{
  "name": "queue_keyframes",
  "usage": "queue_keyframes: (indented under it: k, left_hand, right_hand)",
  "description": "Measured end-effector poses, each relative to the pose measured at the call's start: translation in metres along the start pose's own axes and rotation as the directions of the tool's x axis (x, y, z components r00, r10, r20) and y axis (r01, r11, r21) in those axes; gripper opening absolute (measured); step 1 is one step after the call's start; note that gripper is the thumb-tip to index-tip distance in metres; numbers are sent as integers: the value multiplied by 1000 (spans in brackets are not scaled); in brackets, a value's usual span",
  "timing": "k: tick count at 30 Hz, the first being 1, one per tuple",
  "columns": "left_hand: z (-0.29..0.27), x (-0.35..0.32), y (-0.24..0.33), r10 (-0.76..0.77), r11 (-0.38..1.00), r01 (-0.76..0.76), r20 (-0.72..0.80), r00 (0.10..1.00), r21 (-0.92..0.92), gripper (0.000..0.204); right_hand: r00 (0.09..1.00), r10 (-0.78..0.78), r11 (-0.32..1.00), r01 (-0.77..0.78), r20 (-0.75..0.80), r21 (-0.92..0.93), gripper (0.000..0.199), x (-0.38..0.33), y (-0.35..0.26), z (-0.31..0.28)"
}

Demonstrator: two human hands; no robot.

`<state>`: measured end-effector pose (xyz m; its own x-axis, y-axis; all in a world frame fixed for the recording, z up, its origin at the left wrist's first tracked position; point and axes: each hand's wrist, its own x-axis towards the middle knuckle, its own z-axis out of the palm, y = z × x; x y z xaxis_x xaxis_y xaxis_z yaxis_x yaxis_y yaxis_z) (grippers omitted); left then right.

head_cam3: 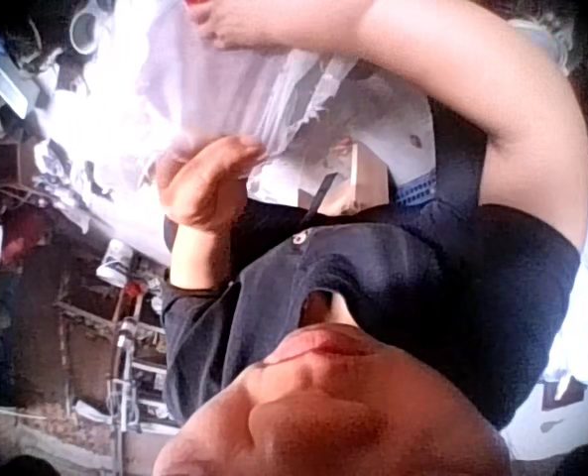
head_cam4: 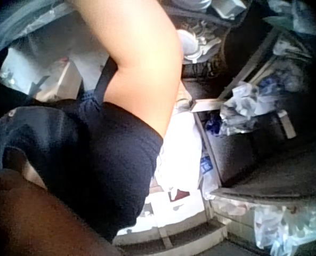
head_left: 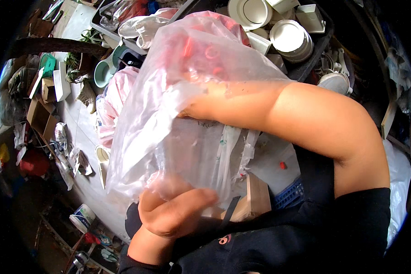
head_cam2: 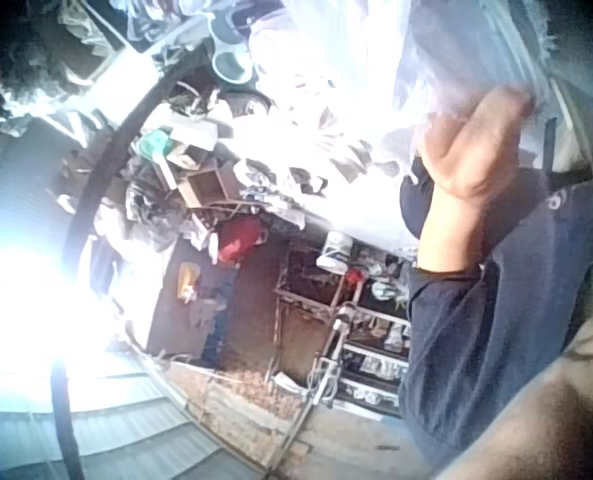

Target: The person sits on the floor and repeatedly picks up small red plastic pieces from a clear bag. They connect two pieces together by hand and place the assembled unit back into the bag. This process is repeated multiple times.

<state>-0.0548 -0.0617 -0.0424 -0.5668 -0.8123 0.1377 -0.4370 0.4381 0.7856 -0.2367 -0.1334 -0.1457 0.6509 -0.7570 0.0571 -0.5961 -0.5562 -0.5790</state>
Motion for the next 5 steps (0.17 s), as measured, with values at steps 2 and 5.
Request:
queue_keyframes:
  k: [2, 5]
  left_hand:
    - [1, -3, -1, -2, 1000, 1, -21, 1000, -31, 5]
    - [-6, -7, -3, -2, 988, 2, 1, 1000, -152, 9]
  right_hand:
    - [996, 64, 948, -40, -67, 315, 43, -13, 10, 8]
    - [991, 116, 875, -69, -67, 480, 48, -22, 17, 17]
